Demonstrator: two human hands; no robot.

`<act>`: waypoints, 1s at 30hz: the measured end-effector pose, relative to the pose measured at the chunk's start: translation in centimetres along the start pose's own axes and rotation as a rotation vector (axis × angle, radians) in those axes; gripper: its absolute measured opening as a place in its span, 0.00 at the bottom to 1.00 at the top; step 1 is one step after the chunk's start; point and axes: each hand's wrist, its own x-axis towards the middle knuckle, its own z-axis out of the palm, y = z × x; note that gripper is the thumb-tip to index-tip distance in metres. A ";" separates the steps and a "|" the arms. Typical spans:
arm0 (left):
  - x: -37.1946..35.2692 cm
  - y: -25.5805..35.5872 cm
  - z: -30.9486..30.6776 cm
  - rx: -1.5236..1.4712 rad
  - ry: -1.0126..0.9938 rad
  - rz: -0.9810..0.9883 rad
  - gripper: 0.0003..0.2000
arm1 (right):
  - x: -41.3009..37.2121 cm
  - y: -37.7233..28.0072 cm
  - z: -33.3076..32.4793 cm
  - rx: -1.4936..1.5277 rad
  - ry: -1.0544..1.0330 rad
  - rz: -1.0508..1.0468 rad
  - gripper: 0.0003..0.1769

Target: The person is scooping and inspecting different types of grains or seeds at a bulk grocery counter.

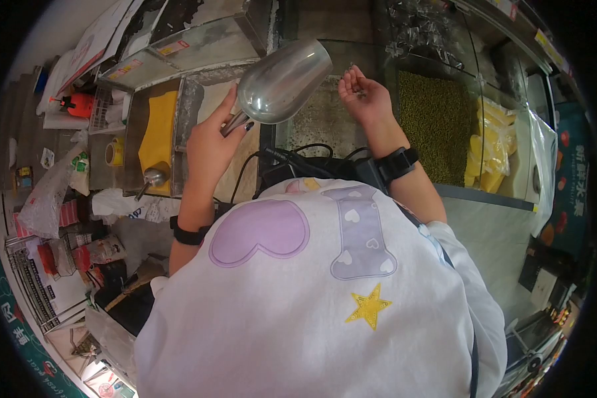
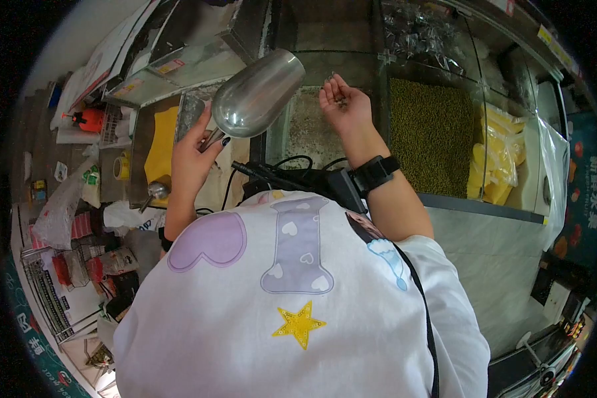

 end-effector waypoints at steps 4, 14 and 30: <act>0.1 -0.3 0.0 -0.028 -0.031 -0.020 0.33 | -1.4 0.3 0.9 -0.011 -0.042 -0.033 0.17; 0.2 -0.7 0.2 -0.025 -0.030 -0.031 0.33 | -0.2 -0.9 0.0 0.322 -0.992 0.484 0.15; 0.3 -0.8 0.4 -0.013 -0.043 -0.042 0.34 | -1.1 -0.4 1.2 0.212 -0.793 0.191 0.21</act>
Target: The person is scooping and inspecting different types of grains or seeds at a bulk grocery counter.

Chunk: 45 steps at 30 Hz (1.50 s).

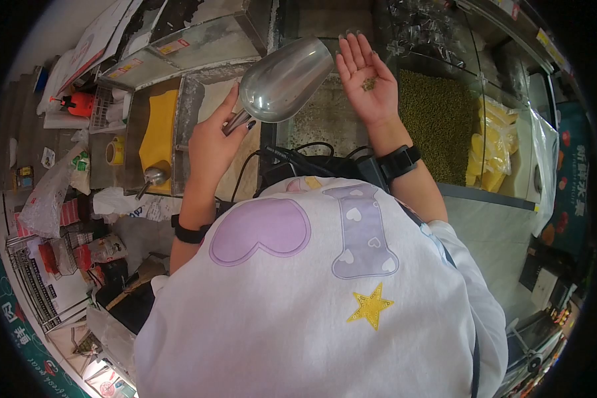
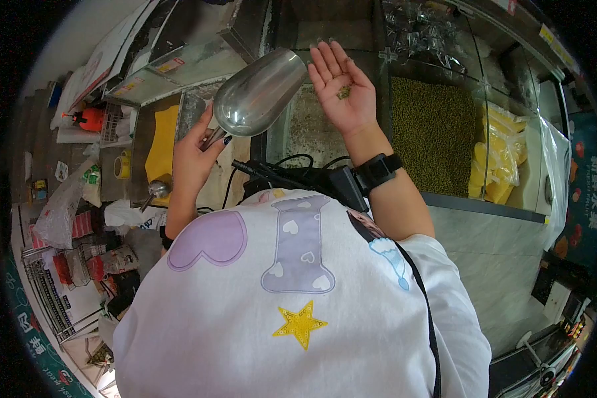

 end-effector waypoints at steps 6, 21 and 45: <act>-0.1 0.5 -0.1 -0.021 0.004 0.015 0.34 | 0.2 -1.8 -4.2 -0.057 0.316 0.047 0.16; -0.2 -1.0 0.6 -0.142 -0.225 0.004 0.34 | 0.0 0.4 -0.4 -0.350 0.367 -0.137 0.25; -0.5 1.6 1.8 -0.195 -0.215 0.028 0.33 | 0.1 1.5 0.4 -0.293 0.285 -0.139 0.24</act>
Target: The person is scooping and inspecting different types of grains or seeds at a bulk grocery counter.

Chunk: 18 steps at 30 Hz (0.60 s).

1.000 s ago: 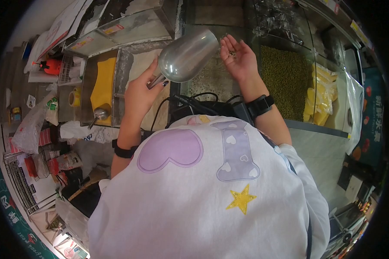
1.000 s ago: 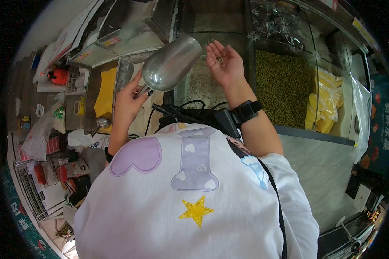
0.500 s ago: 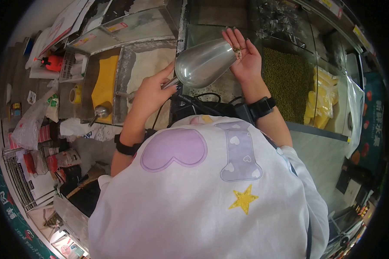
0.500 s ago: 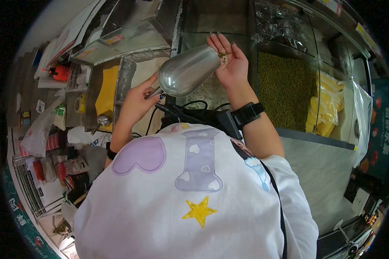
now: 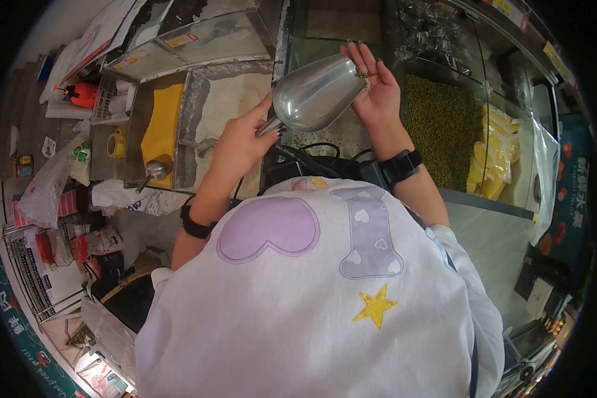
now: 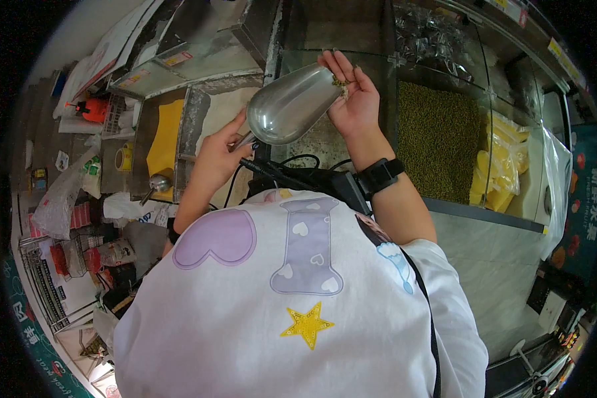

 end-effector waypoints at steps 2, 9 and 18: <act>-0.1 0.1 0.2 -0.051 0.008 0.030 0.33 | 0.0 0.0 0.0 -0.010 -0.007 -0.017 0.24; -0.1 0.5 0.4 0.017 0.029 0.030 0.33 | -0.3 0.2 0.6 -0.128 0.004 -0.060 0.24; -0.1 1.7 0.4 0.006 -0.017 -0.057 0.33 | -0.4 0.2 0.8 -0.167 0.009 -0.037 0.25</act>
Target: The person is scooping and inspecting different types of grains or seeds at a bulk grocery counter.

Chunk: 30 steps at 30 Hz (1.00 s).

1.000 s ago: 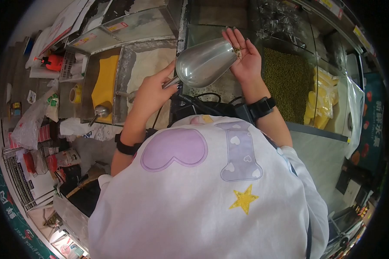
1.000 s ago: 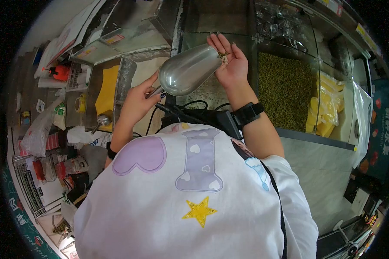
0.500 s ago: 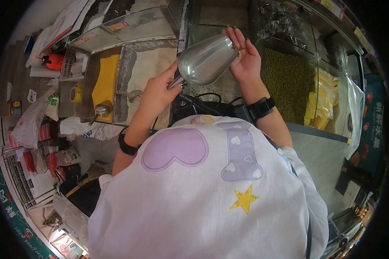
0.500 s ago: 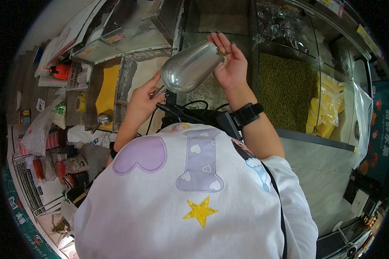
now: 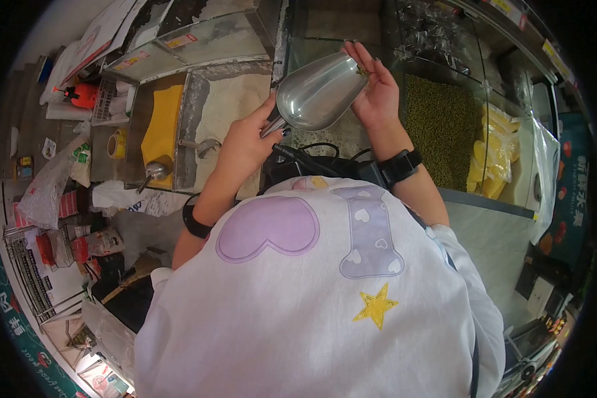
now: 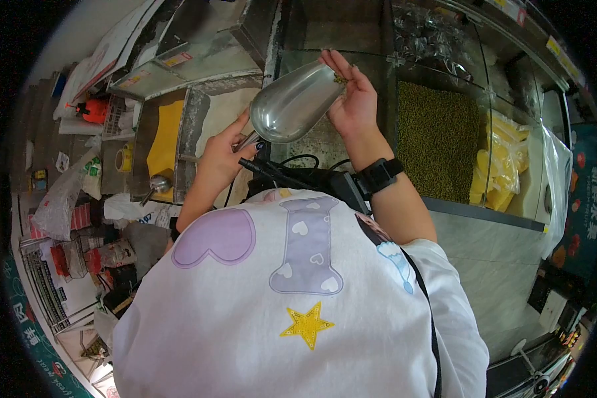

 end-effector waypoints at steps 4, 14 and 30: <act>0.1 -0.4 0.3 0.005 0.017 0.031 0.33 | -0.1 0.1 0.3 -0.007 0.011 0.017 0.24; 0.1 0.2 0.2 -0.021 -0.003 0.010 0.33 | -0.1 0.1 0.1 -0.031 -0.006 0.019 0.24; 0.6 -1.6 1.0 -0.205 0.006 0.042 0.35 | 0.8 -0.2 -2.6 0.133 0.128 0.043 0.20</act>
